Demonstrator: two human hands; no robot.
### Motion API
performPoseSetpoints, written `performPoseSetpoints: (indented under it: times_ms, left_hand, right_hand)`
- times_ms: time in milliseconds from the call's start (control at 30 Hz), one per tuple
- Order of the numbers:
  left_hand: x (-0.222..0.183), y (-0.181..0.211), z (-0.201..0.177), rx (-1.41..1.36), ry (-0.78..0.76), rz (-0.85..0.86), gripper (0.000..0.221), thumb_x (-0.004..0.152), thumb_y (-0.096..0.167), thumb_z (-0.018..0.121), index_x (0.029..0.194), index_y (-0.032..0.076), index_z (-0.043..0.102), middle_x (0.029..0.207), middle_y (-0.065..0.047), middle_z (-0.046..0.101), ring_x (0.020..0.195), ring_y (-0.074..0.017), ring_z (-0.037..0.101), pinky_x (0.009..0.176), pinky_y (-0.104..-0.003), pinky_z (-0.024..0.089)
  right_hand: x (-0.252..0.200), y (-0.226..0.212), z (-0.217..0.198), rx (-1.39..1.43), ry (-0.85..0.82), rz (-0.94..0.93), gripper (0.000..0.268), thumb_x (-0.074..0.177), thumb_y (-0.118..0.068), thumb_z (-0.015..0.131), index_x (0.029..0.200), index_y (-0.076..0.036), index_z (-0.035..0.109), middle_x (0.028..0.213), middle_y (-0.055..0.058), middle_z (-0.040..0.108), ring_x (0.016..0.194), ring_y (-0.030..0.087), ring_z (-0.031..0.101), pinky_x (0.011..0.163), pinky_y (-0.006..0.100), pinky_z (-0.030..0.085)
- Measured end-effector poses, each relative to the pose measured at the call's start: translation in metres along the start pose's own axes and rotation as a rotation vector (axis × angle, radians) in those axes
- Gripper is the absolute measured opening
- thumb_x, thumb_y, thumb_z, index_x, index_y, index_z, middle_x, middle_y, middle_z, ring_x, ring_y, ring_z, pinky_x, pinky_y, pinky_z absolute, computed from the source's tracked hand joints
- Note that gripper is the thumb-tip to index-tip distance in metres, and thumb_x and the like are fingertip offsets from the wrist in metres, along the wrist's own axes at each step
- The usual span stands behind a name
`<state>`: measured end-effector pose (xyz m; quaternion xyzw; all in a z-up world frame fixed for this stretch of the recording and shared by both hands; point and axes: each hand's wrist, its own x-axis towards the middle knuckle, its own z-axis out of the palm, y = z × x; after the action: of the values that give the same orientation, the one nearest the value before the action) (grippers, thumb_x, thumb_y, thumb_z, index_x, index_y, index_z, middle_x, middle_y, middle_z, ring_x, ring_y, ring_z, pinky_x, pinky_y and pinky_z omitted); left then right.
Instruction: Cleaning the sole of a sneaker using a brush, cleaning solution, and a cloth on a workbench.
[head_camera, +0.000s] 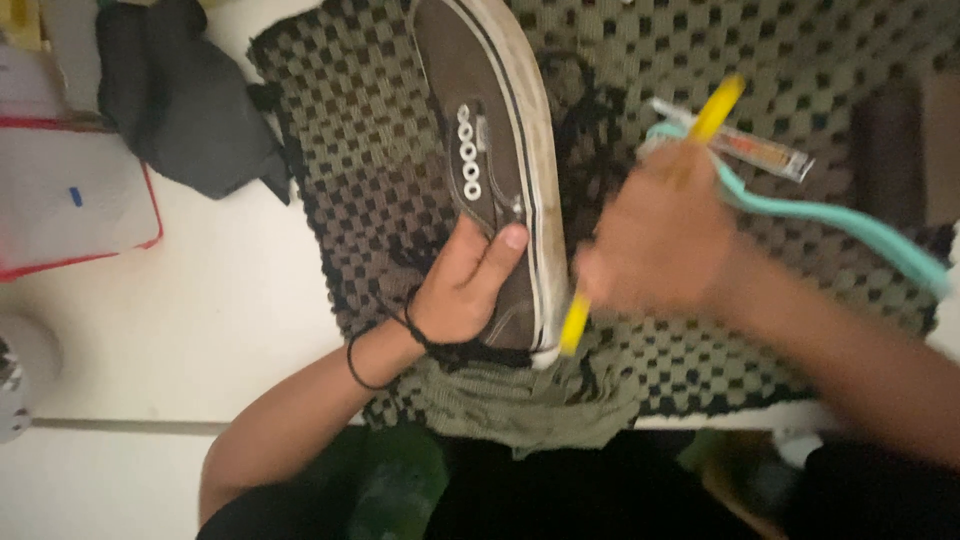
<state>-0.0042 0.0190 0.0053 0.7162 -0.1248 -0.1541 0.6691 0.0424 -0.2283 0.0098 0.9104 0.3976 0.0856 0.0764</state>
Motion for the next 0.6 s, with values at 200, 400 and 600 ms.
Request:
performPoseSetpoints:
  times_ms: [200, 400, 600]
  left_hand:
    - [0.0, -0.009, -0.001, 0.057, 0.029, 0.021, 0.063, 0.117, 0.039, 0.044, 0.165, -0.001, 0.031, 0.173, -0.018, 0.038, 0.164, -0.0261, 0.031, 0.142, -0.042, 0.016]
    - [-0.002, 0.003, -0.006, -0.059, 0.039, 0.064, 0.067, 0.115, 0.043, 0.047, 0.165, 0.002, 0.03, 0.169, -0.012, 0.042, 0.157, -0.0206, 0.038, 0.138, -0.041, 0.025]
    - [-0.032, 0.037, -0.042, 0.121, 0.064, -0.108, 0.038, 0.11, 0.048, 0.05, 0.12, 0.011, 0.048, 0.106, 0.002, 0.05, 0.093, -0.0108, 0.05, 0.081, -0.034, 0.043]
  right_hand:
    - [0.021, -0.018, 0.018, -0.316, -0.259, 0.861, 0.035, 0.098, -0.04, 0.046, 0.102, -0.019, 0.074, 0.095, 0.013, 0.074, 0.077, 0.038, 0.071, 0.068, 0.053, 0.049]
    - [-0.011, 0.073, -0.013, 0.274, 0.429, 0.183, 0.023, 0.124, -0.005, 0.069, 0.101, -0.005, 0.061, 0.099, 0.016, 0.053, 0.095, 0.042, 0.053, 0.102, 0.058, 0.036]
    - [0.074, 0.092, -0.08, 0.348, 0.202, 0.183, 0.018, 0.135, 0.001, 0.051, 0.123, 0.013, 0.059, 0.119, 0.036, 0.061, 0.108, 0.053, 0.055, 0.094, 0.058, 0.039]
